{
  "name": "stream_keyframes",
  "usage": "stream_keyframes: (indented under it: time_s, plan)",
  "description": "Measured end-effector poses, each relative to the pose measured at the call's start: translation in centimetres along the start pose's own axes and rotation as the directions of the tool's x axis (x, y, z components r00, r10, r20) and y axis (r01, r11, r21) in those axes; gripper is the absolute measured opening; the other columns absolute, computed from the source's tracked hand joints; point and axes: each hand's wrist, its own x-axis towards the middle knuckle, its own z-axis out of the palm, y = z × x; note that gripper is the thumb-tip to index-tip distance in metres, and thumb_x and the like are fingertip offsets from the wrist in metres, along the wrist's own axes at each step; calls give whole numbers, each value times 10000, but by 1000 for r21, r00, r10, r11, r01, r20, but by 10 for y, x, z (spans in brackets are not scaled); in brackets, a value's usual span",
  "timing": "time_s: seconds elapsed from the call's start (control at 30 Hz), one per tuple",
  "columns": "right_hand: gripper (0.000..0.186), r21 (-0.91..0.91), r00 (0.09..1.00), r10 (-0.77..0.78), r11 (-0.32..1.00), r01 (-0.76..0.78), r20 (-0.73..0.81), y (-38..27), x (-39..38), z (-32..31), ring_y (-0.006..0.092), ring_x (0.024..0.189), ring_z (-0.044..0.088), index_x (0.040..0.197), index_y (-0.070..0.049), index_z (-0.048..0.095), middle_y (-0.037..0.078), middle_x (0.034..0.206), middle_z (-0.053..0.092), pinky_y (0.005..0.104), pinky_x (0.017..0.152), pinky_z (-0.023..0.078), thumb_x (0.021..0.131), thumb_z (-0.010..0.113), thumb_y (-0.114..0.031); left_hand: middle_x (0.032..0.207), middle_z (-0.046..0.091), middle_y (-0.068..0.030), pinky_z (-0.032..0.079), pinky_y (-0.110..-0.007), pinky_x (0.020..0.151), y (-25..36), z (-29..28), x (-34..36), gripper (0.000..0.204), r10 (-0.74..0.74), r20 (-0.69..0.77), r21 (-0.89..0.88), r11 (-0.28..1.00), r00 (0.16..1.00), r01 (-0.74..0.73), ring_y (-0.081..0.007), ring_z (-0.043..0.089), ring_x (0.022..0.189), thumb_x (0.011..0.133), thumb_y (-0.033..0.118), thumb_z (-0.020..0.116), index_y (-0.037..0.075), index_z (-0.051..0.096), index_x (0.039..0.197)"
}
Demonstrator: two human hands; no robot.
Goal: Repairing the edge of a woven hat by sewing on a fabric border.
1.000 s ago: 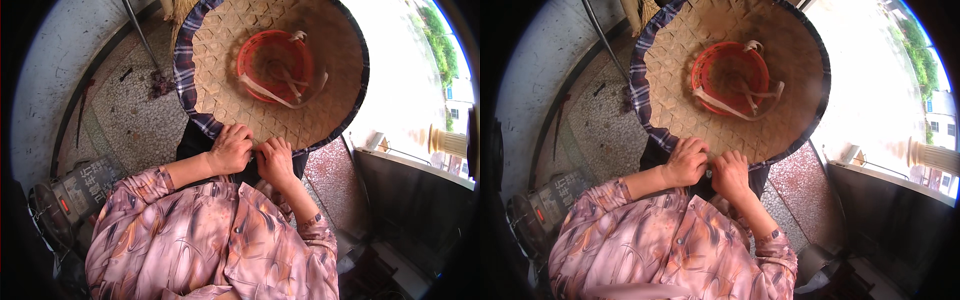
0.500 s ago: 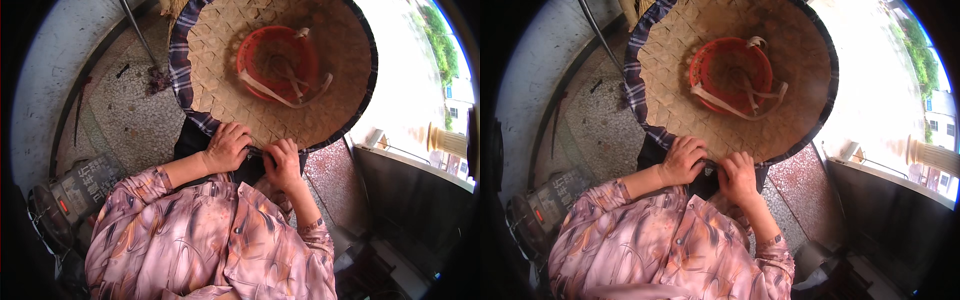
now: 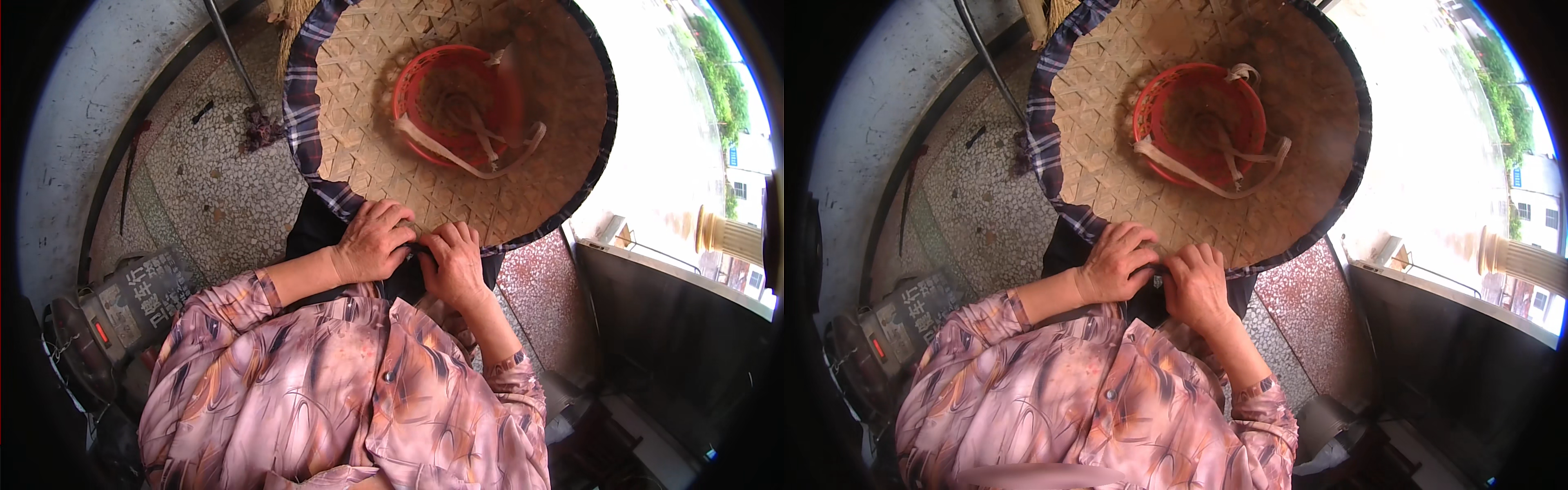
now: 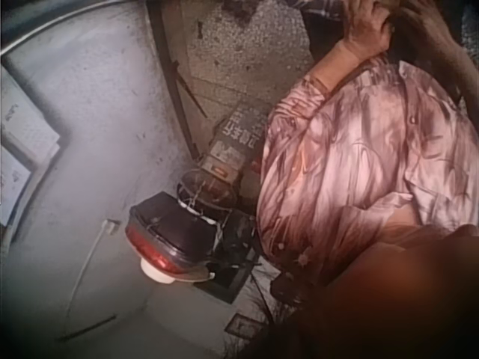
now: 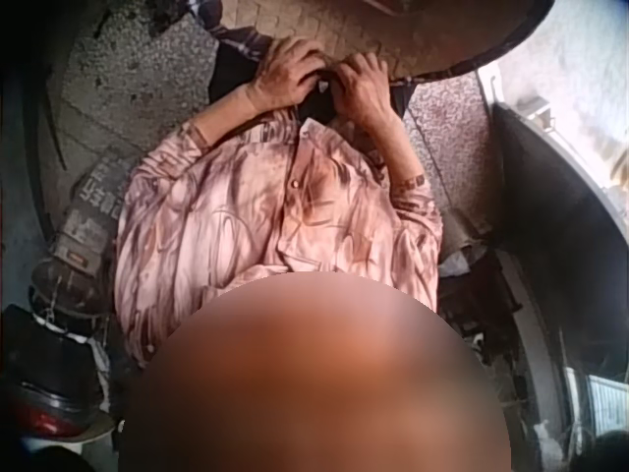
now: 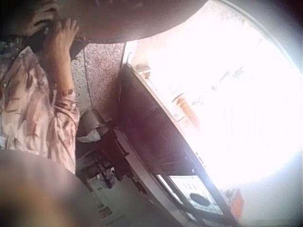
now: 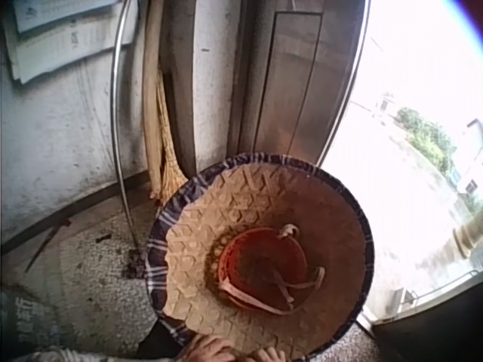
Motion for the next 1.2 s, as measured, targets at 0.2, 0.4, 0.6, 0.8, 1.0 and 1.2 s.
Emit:
stream_keyframes:
  time_s: [0.2, 0.4, 0.6, 0.8, 1.0, 1.2]
  plan:
    - [231, 6, 1000, -18, 1000, 18, -12, 3, 1, 1, 315, 905, 548, 914, -95, 668, 89, 901, 571, 440, 823, 410, 686, 704, -95, 1147, 604, -67, 388, -420, 958, -4, 3, 0, 161, -38, 42, -49, 998, 998, 40, -281, 534, 1155, 710, 139, 750, 102, 682, 851]
    - [152, 23, 999, 18, 1000, -19, 48, 1, 1, -1, 291, 926, 559, 851, -107, 673, 65, 898, 601, 430, 849, 405, 707, 717, -87, 1113, 603, -56, 363, -419, 980, -1, 2, 1, 106, -63, 113, -65, 995, 992, 71, -270, 509, 1176, 711, 129, 719, 79, 679, 796]
    - [185, -124, 997, 66, 990, -61, 39, -8, 2, 2, 308, 892, 563, 891, -76, 668, 83, 878, 605, 424, 803, 430, 708, 688, -59, 1063, 587, -88, 372, -414, 921, 9, 12, 6, 99, -97, 97, 81, 993, 991, 89, -288, 513, 1107, 698, 98, 677, 48, 655, 781]
    - [236, 145, 959, 175, 979, -145, -223, -12, -23, -30, 291, 739, 662, 1040, -9, 634, 145, 862, 700, 380, 668, 532, 843, 582, 111, 1040, 564, -107, 381, -412, 897, 7, 13, 4, 146, -71, 63, 109, 992, 995, 64, -299, 510, 1054, 693, 91, 653, 44, 658, 832]
    - [211, 454, 867, 498, 778, -434, -24, -21, -56, -14, 304, 774, 735, 1104, -18, 591, 120, 859, 728, 374, 675, 566, 899, 609, 31, 1018, 574, -73, 385, -412, 895, 5, 17, 3, 154, -66, 2, 36, 997, 998, 66, -280, 533, 1041, 704, 67, 664, 91, 625, 850]
    - [71, 125, 924, 350, 935, -333, -153, -24, -43, -12, 319, 767, 667, 881, -69, 702, 104, 901, 671, 397, 667, 540, 824, 693, -29, 1022, 581, -49, 385, -413, 906, 3, 22, 0, 135, -53, -36, -12, 999, 998, 52, -267, 535, 1040, 707, 87, 678, 112, 632, 832]
